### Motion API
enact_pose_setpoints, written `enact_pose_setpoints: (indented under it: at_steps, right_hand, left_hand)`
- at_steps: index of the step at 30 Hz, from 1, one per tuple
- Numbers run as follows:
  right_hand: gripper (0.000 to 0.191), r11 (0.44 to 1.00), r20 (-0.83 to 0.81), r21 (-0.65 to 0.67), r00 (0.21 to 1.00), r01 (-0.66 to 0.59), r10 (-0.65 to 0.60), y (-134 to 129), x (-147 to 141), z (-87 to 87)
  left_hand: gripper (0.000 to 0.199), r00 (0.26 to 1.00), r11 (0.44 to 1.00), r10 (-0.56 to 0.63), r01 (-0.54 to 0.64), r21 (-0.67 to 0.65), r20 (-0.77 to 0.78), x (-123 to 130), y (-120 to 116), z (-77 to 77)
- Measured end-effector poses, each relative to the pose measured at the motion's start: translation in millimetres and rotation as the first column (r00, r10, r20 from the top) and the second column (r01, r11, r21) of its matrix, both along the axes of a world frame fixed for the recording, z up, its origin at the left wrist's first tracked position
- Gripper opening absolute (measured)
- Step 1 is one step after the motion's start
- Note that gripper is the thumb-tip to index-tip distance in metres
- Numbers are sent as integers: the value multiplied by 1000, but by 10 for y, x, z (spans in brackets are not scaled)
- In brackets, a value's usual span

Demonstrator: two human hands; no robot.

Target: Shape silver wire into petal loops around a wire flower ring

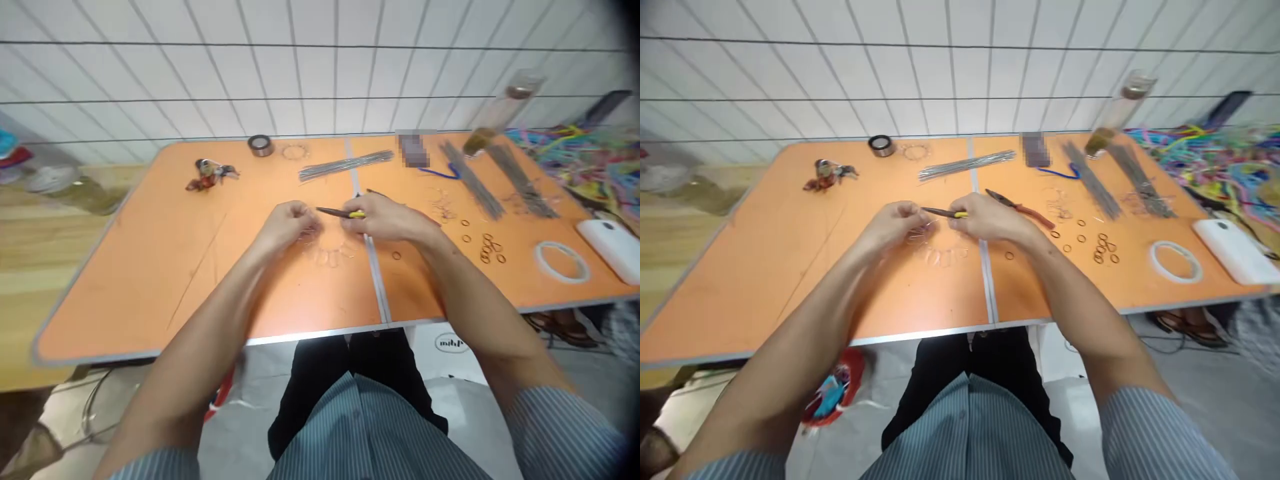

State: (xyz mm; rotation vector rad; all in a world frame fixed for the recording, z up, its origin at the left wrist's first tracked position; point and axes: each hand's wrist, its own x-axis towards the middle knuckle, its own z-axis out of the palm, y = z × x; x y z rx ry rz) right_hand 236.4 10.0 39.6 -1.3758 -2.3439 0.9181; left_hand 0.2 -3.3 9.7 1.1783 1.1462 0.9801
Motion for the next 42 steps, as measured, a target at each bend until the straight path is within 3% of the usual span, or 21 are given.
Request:
enact_pose_setpoints:
  at_steps: [2, 5, 8, 13, 17, 22, 30, 37, 42]
  right_hand:
    - [22, 999, 16, -10, 999, 34, -34, 29, -50, -37]
    - [22, 997, -15, -34, 997, 76, -77, 4, -125, -46]
    - [25, 992, -59, -68, 992, 106, -110, -20, -152, -11]
    - [23, 982, -75, -33, 979, 188, -190, 3, -123, 11]
    - [23, 978, -122, -31, 971, 204, -207, 41, -100, -62]
    - [16, 957, -125, -123, 952, 264, -279, 71, -107, -99]
    - [15, 953, -82, -130, 955, 273, -285, 68, -122, -85]
    - [19, 951, -59, -106, 953, 289, -296, -15, -180, 23]
    - [24, 953, -62, -85, 954, 289, -295, -5, -159, 13]
  left_hand:
    - [36, 999, 999, 44, -44, -13, 1, -89, 68, -135]
    - [28, 999, 999, -45, 45, -9, 5, -121, 152, -264]
    - [19, 993, 995, -99, 98, 22, 60, -108, 218, -329]
    - [14, 989, 996, -85, 83, 24, 122, -120, 253, -395]
    - [13, 981, 991, -123, 128, -25, 149, -107, 233, -405]
    - [27, 974, 979, -201, 202, -5, 102, -80, 219, -407]
    - [47, 980, 979, -199, 200, 37, -22, -75, 265, -473]
    - [39, 982, 981, -181, 184, -68, 55, -87, 226, -398]
    - [45, 975, 976, -165, 184, -117, 151, -70, 202, -378]
